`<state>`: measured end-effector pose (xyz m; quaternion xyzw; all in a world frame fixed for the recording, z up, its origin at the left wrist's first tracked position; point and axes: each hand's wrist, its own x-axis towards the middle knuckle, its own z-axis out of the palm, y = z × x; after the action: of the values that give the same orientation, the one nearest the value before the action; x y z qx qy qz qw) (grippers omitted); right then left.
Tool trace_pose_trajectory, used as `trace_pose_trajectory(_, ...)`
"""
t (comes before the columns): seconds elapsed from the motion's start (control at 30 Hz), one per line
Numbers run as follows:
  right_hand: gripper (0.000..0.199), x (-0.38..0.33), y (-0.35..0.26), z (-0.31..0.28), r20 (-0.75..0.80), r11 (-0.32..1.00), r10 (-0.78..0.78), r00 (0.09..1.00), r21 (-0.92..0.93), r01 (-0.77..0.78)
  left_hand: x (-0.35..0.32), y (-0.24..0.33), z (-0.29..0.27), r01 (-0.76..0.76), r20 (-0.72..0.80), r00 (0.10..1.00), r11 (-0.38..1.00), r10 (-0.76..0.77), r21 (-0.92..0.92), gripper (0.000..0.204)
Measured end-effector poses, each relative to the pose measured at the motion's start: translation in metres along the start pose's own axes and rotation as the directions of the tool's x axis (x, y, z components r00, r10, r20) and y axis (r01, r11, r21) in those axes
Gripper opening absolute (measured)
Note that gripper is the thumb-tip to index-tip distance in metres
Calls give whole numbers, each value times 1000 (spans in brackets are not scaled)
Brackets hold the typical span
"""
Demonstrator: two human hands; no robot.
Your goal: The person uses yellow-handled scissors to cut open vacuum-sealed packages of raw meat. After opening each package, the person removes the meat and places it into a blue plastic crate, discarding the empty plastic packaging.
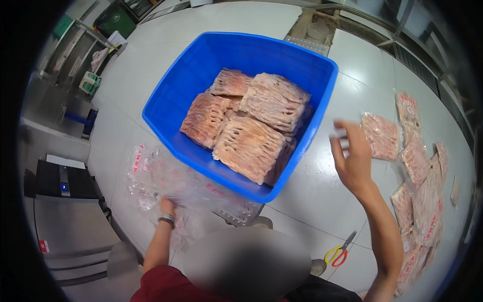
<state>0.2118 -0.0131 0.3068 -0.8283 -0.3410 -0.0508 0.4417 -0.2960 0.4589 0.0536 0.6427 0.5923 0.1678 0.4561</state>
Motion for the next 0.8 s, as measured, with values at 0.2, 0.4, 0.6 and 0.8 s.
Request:
trace_pose_trajectory(0.2, 42, -263, 134, -47, 385, 730, 664, 641, -520, -444, 107, 53, -153, -26, -631, 729, 932, 266, 363, 26)
trace_pose_trajectory(0.4, 82, -452, 136, -26, 141, 371, 926, 351, -522, -768, 6, 18, -56, -310, -69, 928, 861, 367, 403, 36)
trace_pose_trajectory(0.6, 90, -471, 126, 5, -137, 364, 850, 509, -546, -755, -207, 72, 167, -280, 813, 582, 932, -24, 228, 26)
trace_pose_trajectory(0.8, 73, -461, 118, -21, -99, 306, 908, 406, -504, -808, -287, 151, 294, -562, 970, 145, 823, 195, -82, 23)
